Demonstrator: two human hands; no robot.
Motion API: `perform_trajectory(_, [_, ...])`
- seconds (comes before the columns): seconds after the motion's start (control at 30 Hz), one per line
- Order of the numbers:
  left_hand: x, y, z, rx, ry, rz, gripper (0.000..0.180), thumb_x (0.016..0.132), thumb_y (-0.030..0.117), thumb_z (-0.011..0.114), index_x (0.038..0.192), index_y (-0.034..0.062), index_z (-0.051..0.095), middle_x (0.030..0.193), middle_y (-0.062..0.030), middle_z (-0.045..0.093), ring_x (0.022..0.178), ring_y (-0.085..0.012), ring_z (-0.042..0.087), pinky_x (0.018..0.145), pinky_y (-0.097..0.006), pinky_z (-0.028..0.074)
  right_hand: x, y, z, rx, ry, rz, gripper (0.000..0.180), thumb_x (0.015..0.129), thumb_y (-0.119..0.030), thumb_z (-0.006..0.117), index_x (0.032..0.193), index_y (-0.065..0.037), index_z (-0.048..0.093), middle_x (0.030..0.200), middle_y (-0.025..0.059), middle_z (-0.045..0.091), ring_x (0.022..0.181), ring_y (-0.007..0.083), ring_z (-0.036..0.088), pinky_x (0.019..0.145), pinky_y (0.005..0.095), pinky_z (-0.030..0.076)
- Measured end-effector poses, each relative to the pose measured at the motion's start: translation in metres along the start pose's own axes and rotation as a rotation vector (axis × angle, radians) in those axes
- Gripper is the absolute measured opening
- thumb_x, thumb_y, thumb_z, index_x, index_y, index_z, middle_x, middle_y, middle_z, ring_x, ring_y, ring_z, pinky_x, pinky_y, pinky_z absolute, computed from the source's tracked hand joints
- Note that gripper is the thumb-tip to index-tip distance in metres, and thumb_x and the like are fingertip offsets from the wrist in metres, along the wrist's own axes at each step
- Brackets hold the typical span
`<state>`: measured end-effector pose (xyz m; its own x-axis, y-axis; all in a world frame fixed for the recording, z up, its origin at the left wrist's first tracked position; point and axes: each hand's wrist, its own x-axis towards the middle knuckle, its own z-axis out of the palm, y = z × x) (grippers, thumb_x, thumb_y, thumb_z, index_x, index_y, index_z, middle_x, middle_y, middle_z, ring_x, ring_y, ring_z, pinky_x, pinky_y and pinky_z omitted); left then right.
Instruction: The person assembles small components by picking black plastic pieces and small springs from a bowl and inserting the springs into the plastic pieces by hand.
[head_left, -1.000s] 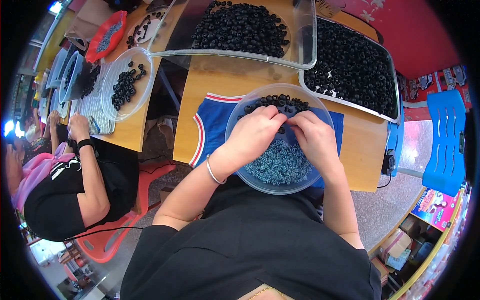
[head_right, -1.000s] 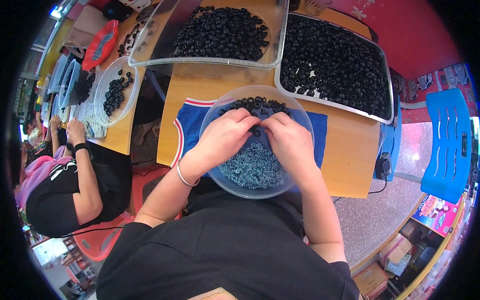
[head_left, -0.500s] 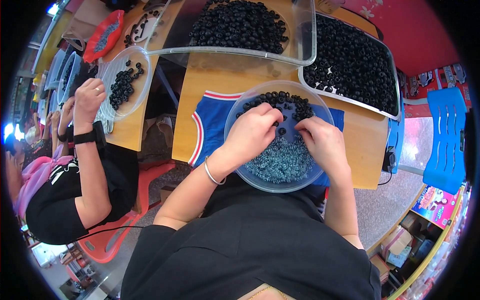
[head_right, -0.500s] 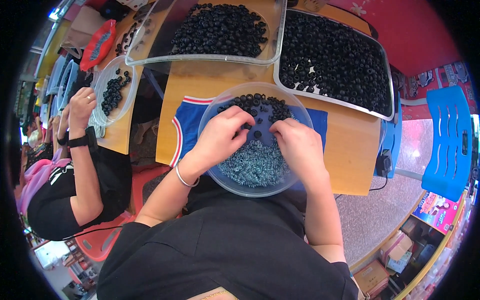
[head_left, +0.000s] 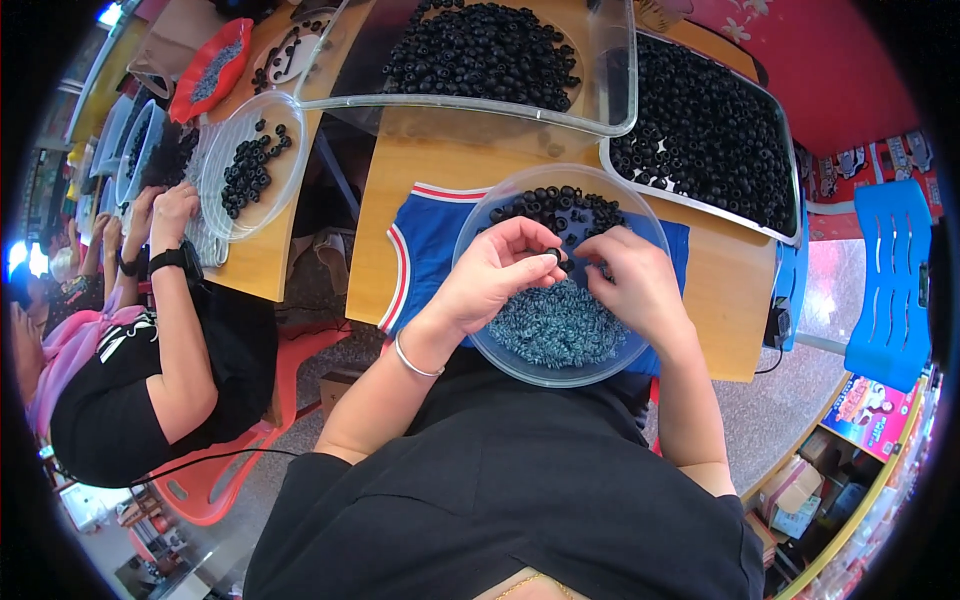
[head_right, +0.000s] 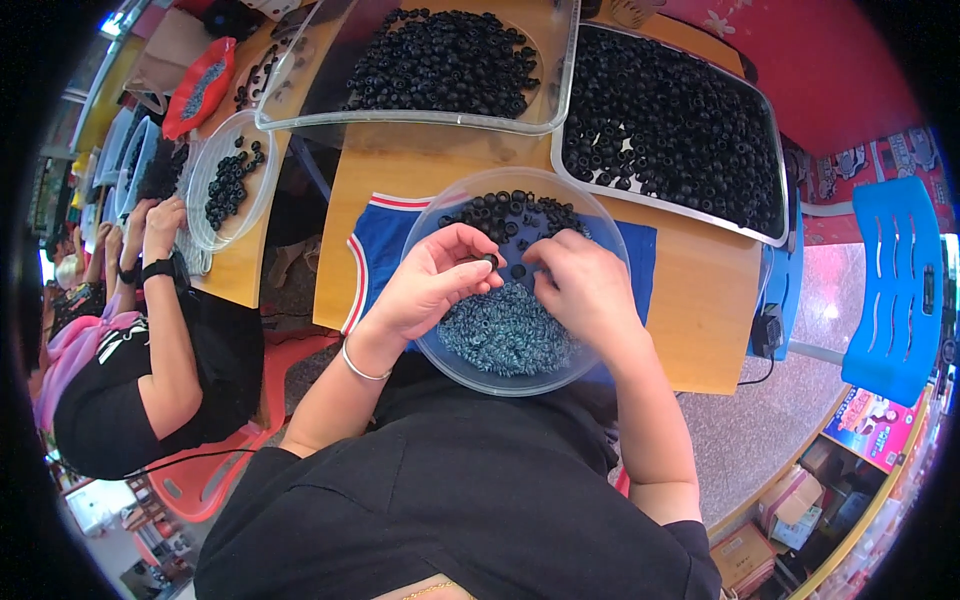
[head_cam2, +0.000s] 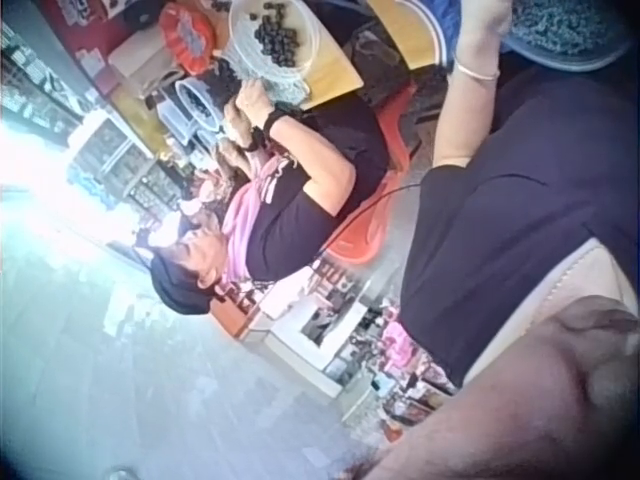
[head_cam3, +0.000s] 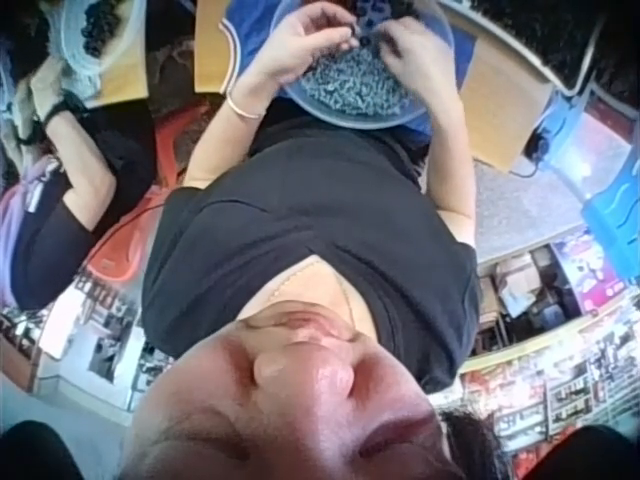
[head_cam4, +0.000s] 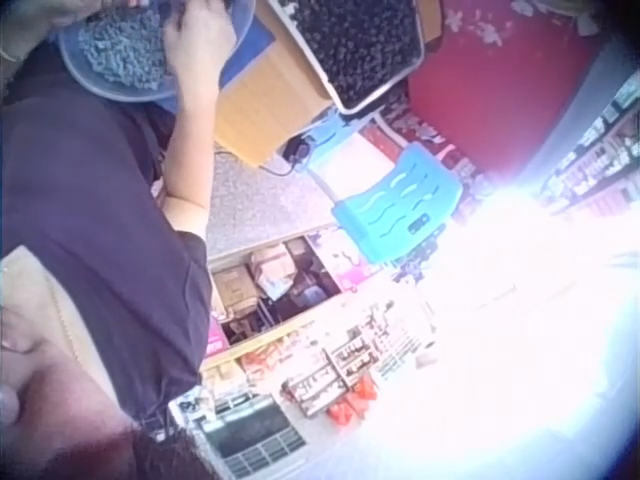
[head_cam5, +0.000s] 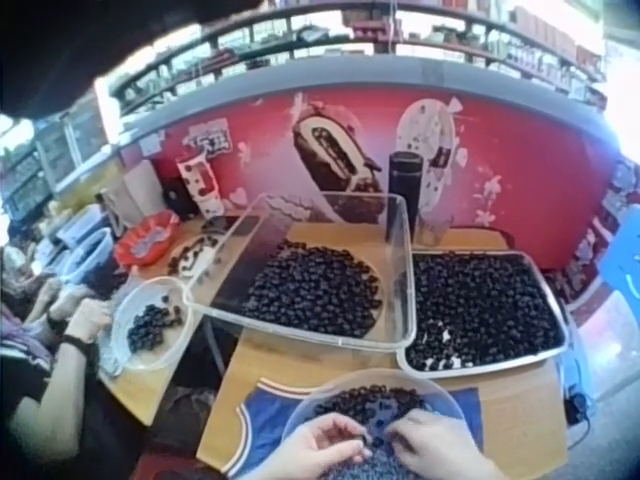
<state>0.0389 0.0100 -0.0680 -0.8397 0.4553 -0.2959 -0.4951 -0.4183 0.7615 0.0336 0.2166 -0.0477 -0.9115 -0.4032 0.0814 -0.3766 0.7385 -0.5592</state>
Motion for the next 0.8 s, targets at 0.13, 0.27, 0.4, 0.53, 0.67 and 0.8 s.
perform_trajectory(0.13, [-0.002, -0.001, 0.001, -0.049, -0.002, -0.019, 0.019, 0.089, 0.005, 0.062, 0.107, 0.0025, 0.056, 0.102, -0.0096, 0.063, 0.090, -0.0144, 0.063, 0.078, -0.024, 0.051, -0.001, 0.003, -0.006, 0.420, 0.033, 0.191, 0.014, 0.080, -0.002, 0.068, 0.093, -0.001, 0.068, 0.085, 0.0100, 0.064, 0.075, 0.0168, 0.064, 0.067, 0.0269, 0.052])
perform_trajectory(0.27, [-0.003, -0.004, 0.003, -0.149, -0.019, -0.055, 0.019, 0.090, 0.005, 0.062, 0.107, 0.0027, 0.056, 0.105, -0.0107, 0.063, 0.090, -0.0144, 0.063, 0.081, -0.025, 0.052, -0.008, 0.005, -0.005, 0.617, -0.036, 0.336, 0.014, 0.079, -0.003, 0.070, 0.093, -0.001, 0.068, 0.086, 0.0091, 0.065, 0.074, 0.0137, 0.064, 0.067, 0.0251, 0.052])
perform_trajectory(0.4, [-0.002, -0.007, 0.008, -0.179, -0.038, -0.053, 0.019, 0.089, 0.004, 0.062, 0.107, 0.0026, 0.057, 0.104, -0.0085, 0.063, 0.091, -0.0139, 0.063, 0.083, -0.025, 0.053, -0.015, -0.002, -0.004, 0.749, 0.121, 0.215, 0.010, 0.077, -0.001, 0.072, 0.087, -0.002, 0.069, 0.086, 0.0067, 0.067, 0.074, 0.0106, 0.064, 0.065, 0.0233, 0.051])
perform_trajectory(0.53, [-0.002, -0.010, 0.011, -0.201, -0.068, -0.031, 0.019, 0.089, 0.006, 0.065, 0.107, 0.0021, 0.059, 0.099, -0.0059, 0.064, 0.091, -0.0137, 0.064, 0.082, -0.024, 0.053, -0.013, -0.019, -0.009, 0.609, 0.220, 0.030, 0.013, 0.071, 0.000, 0.076, 0.082, -0.003, 0.068, 0.082, 0.0054, 0.067, 0.071, 0.0113, 0.063, 0.058, 0.0236, 0.049])
perform_trajectory(0.67, [-0.002, -0.012, 0.011, -0.199, -0.091, -0.030, 0.021, 0.088, 0.007, 0.066, 0.107, 0.0032, 0.059, 0.098, -0.0041, 0.064, 0.088, -0.0109, 0.063, 0.079, -0.023, 0.053, -0.010, -0.018, -0.005, 0.498, 0.283, -0.078, 0.017, 0.068, -0.001, 0.078, 0.080, -0.004, 0.067, 0.080, 0.0053, 0.067, 0.068, 0.0124, 0.062, 0.055, 0.0245, 0.048])
perform_trajectory(0.8, [-0.004, -0.011, 0.007, -0.145, -0.098, -0.060, 0.020, 0.088, 0.008, 0.066, 0.107, 0.0031, 0.060, 0.099, -0.0039, 0.064, 0.088, -0.0096, 0.063, 0.079, -0.022, 0.053, -0.010, -0.022, -0.008, 0.465, 0.246, -0.089, 0.016, 0.067, -0.001, 0.078, 0.079, -0.004, 0.067, 0.080, 0.0048, 0.065, 0.066, 0.0125, 0.062, 0.054, 0.0247, 0.048])
